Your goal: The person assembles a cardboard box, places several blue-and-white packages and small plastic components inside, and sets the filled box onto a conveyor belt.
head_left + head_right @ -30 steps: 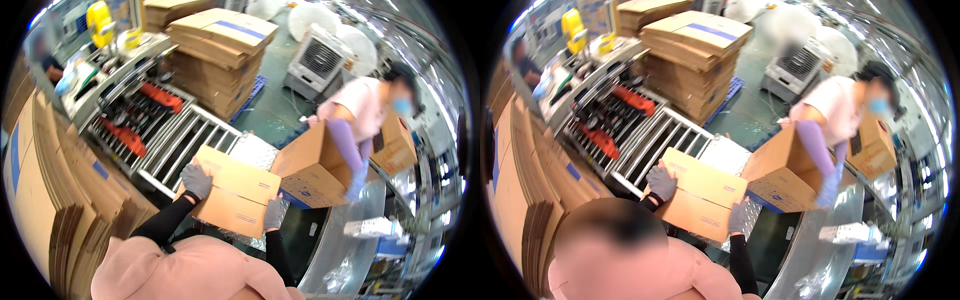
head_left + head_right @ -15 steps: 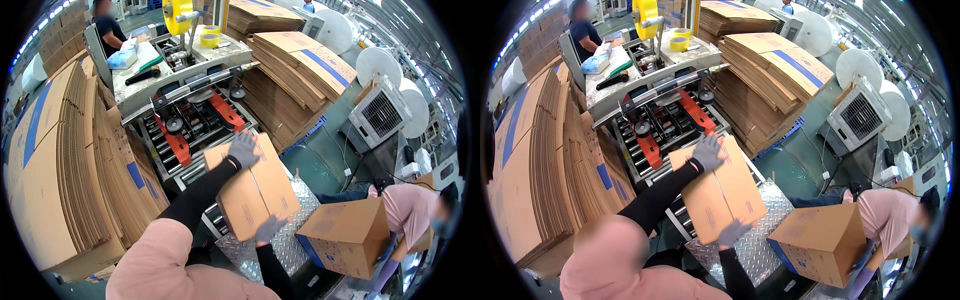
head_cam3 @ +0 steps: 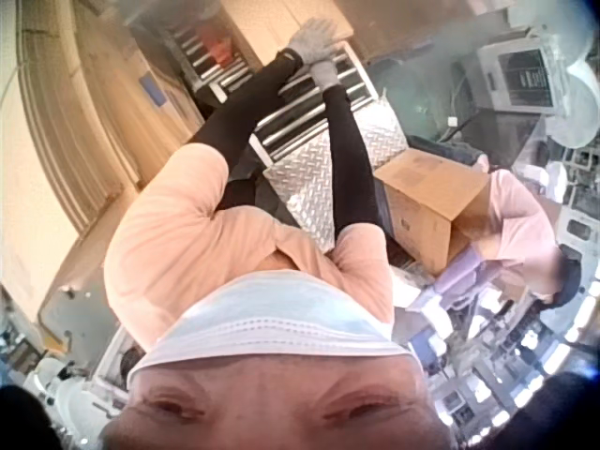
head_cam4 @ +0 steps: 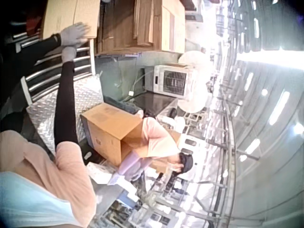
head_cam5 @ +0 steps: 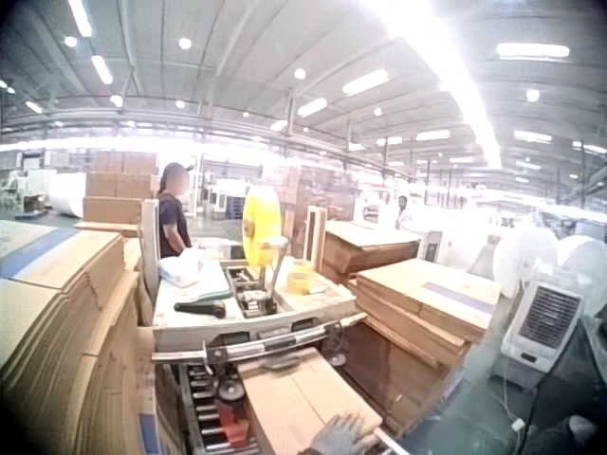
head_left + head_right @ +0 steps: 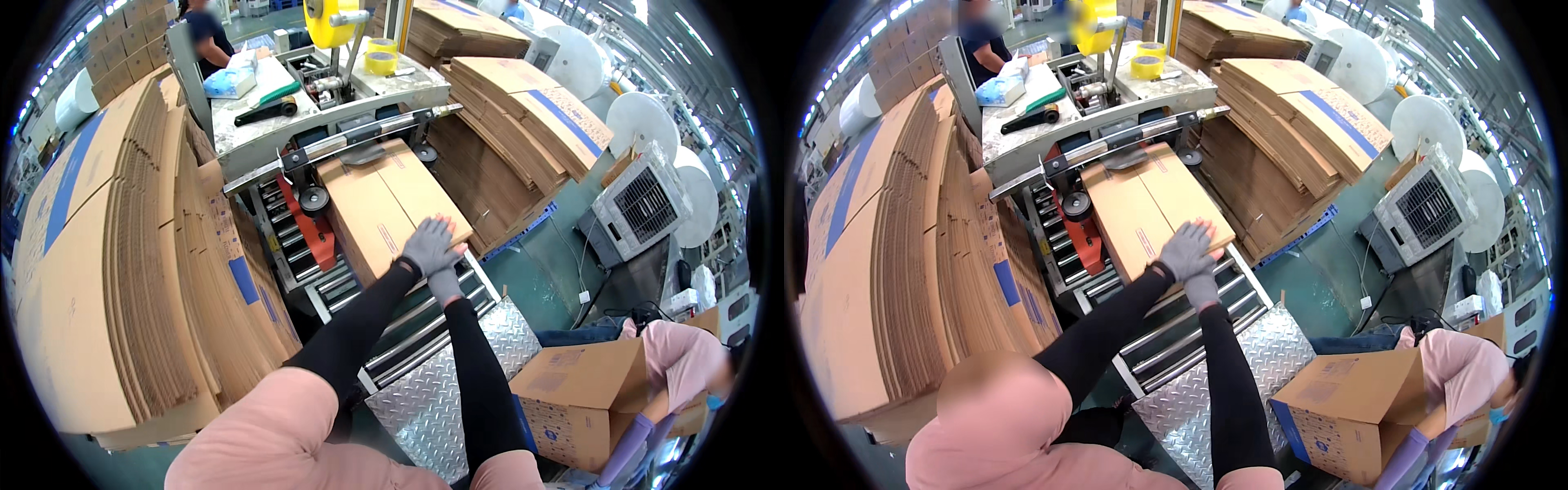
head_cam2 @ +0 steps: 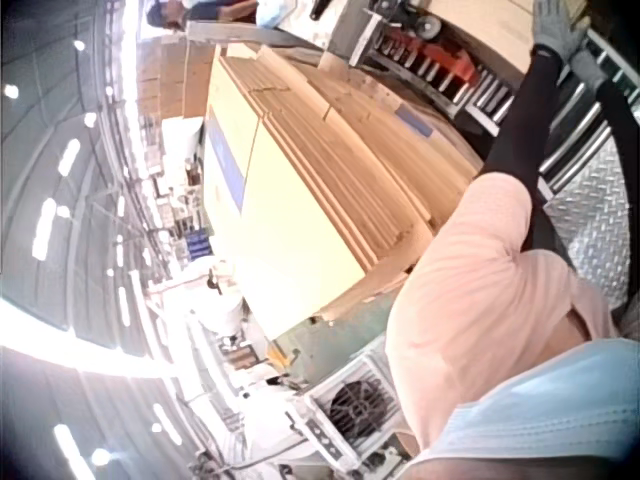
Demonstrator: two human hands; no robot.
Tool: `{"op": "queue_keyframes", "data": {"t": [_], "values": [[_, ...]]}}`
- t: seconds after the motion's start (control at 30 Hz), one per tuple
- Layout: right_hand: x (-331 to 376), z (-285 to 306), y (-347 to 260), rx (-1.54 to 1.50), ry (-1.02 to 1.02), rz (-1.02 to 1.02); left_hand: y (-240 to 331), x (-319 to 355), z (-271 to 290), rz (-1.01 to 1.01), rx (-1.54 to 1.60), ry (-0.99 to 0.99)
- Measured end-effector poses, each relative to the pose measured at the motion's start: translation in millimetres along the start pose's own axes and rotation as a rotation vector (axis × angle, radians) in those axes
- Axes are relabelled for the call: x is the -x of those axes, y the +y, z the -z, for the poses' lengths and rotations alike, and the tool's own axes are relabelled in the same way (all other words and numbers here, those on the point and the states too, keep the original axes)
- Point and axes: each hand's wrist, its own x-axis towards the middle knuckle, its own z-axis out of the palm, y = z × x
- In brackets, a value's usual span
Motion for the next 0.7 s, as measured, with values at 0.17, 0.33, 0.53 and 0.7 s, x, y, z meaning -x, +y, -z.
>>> {"op": "queue_keyframes", "data": {"t": [0.17, 0.33, 0.53, 0.7], "values": [[192, -61, -21, -0.887, 0.181, -0.109, 76, 191, -94, 0.190, 0.274, 0.323], [391, -104, -27, -0.813, -0.028, -0.274, 161, 359, -45, 0.091, 0.171, -0.548], [565, -175, 3, -0.544, -0.567, -0.481, 196, 341, 247, -0.102, 0.085, 0.358], [705, -253, 43, -0.395, -0.862, -0.567, 145, 345, 423, 0.086, -0.861, 0.461]]}}
